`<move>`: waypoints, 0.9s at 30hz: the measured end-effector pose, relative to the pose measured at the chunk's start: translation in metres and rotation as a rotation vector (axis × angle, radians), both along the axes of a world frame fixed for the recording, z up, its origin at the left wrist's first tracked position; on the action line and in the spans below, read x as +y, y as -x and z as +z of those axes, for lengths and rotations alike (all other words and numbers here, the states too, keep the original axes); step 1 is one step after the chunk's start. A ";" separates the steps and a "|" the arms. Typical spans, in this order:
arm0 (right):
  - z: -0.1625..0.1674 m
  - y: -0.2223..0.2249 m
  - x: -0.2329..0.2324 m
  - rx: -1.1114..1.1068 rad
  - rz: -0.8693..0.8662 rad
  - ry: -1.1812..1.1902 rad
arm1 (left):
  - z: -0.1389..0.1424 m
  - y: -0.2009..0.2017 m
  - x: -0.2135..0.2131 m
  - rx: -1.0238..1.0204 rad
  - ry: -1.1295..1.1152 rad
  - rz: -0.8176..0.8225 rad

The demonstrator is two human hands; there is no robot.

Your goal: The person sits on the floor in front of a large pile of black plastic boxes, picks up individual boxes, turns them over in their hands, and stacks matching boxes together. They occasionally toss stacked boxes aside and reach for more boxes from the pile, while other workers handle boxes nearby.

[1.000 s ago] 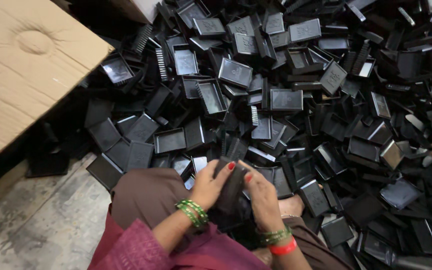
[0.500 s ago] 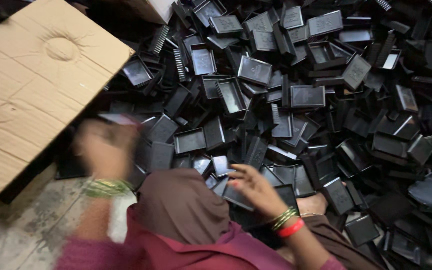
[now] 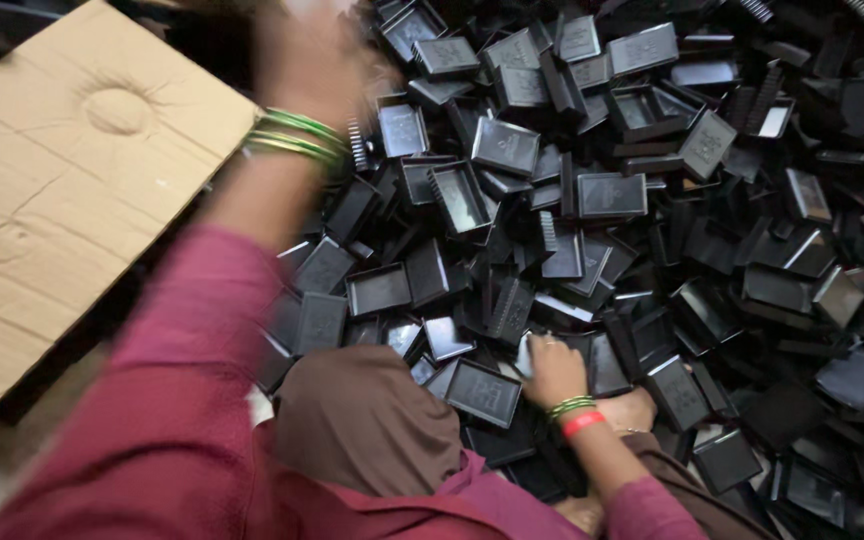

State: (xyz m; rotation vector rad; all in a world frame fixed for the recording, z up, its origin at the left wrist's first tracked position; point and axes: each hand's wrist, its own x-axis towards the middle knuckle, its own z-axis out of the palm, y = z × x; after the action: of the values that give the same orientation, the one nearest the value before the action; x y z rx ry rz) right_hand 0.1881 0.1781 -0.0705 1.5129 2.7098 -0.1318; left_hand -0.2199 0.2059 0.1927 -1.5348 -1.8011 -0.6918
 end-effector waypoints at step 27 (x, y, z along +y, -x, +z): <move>0.048 -0.075 0.000 1.573 -0.267 0.806 | -0.158 -0.100 -0.004 -0.049 0.465 -0.543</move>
State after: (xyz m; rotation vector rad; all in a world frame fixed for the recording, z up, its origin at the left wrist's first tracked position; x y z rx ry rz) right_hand 0.2635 0.1785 -0.0227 1.6416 2.1534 -2.9584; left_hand -0.1198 0.2019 0.0346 -2.3848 -1.6578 -0.5742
